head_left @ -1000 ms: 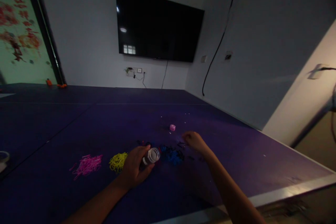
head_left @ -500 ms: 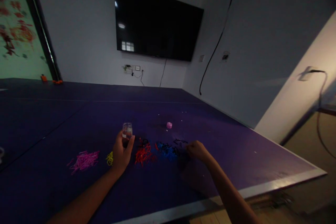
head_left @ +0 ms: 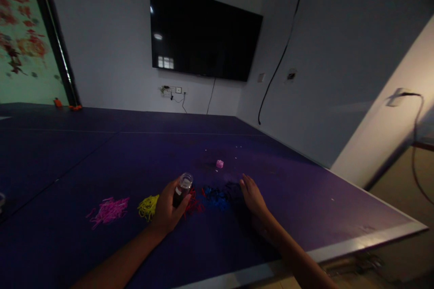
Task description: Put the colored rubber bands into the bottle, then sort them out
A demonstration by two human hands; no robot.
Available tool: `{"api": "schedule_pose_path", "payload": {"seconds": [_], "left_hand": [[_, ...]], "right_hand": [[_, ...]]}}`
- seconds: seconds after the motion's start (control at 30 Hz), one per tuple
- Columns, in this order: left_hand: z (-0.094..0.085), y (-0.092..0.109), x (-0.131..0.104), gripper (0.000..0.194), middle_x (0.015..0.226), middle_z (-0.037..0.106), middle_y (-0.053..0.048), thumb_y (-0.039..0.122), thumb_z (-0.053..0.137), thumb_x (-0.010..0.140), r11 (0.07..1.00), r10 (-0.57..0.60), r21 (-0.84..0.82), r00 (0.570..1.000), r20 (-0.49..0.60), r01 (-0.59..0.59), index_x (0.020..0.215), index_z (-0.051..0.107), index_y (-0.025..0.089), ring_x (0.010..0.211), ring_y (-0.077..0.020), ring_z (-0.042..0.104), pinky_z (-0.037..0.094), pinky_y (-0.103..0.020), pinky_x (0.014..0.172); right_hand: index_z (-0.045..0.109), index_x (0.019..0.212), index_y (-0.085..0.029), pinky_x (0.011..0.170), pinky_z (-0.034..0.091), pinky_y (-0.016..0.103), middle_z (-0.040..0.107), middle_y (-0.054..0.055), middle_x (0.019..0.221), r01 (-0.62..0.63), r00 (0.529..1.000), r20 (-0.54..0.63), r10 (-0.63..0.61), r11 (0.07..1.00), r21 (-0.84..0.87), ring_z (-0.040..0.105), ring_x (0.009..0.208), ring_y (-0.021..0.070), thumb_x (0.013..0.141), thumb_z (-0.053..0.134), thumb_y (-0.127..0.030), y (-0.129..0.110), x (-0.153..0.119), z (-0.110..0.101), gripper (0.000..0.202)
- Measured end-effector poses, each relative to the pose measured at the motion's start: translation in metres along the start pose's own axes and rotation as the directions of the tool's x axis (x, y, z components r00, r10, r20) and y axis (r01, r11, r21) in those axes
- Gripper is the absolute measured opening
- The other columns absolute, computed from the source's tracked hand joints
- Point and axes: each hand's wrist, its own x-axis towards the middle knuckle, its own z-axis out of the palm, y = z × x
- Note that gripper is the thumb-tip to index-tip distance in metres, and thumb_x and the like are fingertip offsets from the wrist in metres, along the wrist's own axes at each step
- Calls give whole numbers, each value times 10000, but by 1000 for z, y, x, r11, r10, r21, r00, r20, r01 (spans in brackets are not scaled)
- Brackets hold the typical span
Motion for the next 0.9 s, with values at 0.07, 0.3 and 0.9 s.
{"api": "schedule_pose_path", "payload": {"seconds": [0.07,0.3,0.9], "left_hand": [[2,1,-2,432,1063,637,-113,379,535,811,1000,26,0,999,21,-26,1189,496,173,962,-242,614,481,-380,835],[2,-2,-2,436,1082,631,-125,374,520,820,997,54,44,998,46,-56,1206,484,175,984,-249,608,490,-395,842],[-6,19,-39,485,846,695,-93,406,538,766,832,550,66,835,33,-551,1209,472,219,787,-228,661,522,-376,720]], "right_hand": [[441,1319,-133,1063,241,451,434,135,1367,0,995,95,10,995,-105,318,1311,263,913,276,-384,0,-10,11,506],[427,1337,-150,1069,239,454,417,142,1378,209,953,217,-209,978,23,299,1322,265,930,287,-394,-52,-18,45,495],[416,1328,-223,1079,251,453,365,75,1430,777,511,352,-784,597,199,263,1340,223,914,427,-360,-223,-41,90,436]]}}
